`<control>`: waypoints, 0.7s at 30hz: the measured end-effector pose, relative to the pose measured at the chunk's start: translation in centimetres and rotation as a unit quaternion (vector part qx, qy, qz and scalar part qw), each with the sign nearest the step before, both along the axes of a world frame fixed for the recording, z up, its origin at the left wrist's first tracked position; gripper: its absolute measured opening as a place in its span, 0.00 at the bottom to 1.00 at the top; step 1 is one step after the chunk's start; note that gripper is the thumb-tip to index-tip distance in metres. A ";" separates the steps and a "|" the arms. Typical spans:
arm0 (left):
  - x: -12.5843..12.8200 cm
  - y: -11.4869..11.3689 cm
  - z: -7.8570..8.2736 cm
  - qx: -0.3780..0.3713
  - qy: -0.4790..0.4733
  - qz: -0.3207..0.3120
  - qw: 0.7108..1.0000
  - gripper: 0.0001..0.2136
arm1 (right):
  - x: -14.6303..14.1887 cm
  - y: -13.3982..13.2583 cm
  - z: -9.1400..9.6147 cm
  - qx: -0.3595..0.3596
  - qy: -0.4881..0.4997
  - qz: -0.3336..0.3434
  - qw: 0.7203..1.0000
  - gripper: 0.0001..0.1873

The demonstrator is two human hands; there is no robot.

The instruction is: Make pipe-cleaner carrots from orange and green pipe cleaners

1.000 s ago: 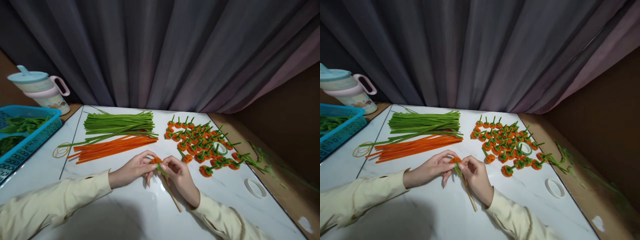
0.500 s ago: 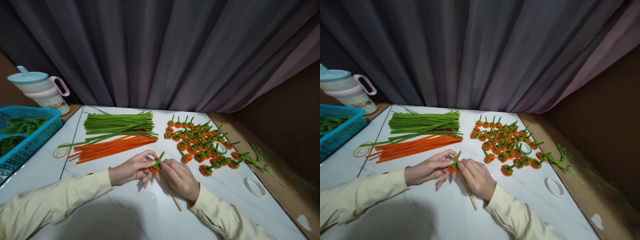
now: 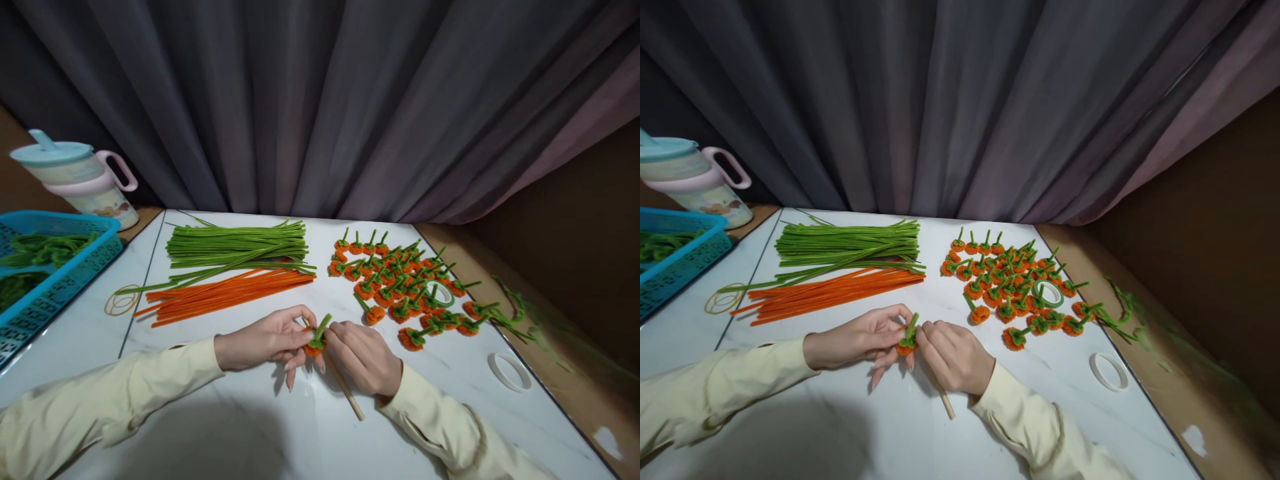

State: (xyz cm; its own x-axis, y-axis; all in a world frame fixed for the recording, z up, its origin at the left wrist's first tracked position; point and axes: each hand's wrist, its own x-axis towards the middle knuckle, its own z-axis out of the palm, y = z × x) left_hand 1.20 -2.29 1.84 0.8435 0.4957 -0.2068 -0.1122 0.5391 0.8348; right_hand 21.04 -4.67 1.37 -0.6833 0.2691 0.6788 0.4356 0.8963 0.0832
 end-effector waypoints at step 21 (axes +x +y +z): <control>-0.1 -1.1 2.1 0.275 0.201 0.029 0.940 0.04 | -0.7 -1.0 1.7 -0.166 -0.014 -0.040 0.985 0.10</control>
State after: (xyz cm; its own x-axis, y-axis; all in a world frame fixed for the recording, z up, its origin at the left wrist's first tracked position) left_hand 1.07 -3.40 3.90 0.7205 0.6634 -0.2020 0.2561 0.0162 0.9665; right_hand 20.38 -5.63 3.06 -0.6685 0.5267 0.5251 0.5073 0.8392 -0.1959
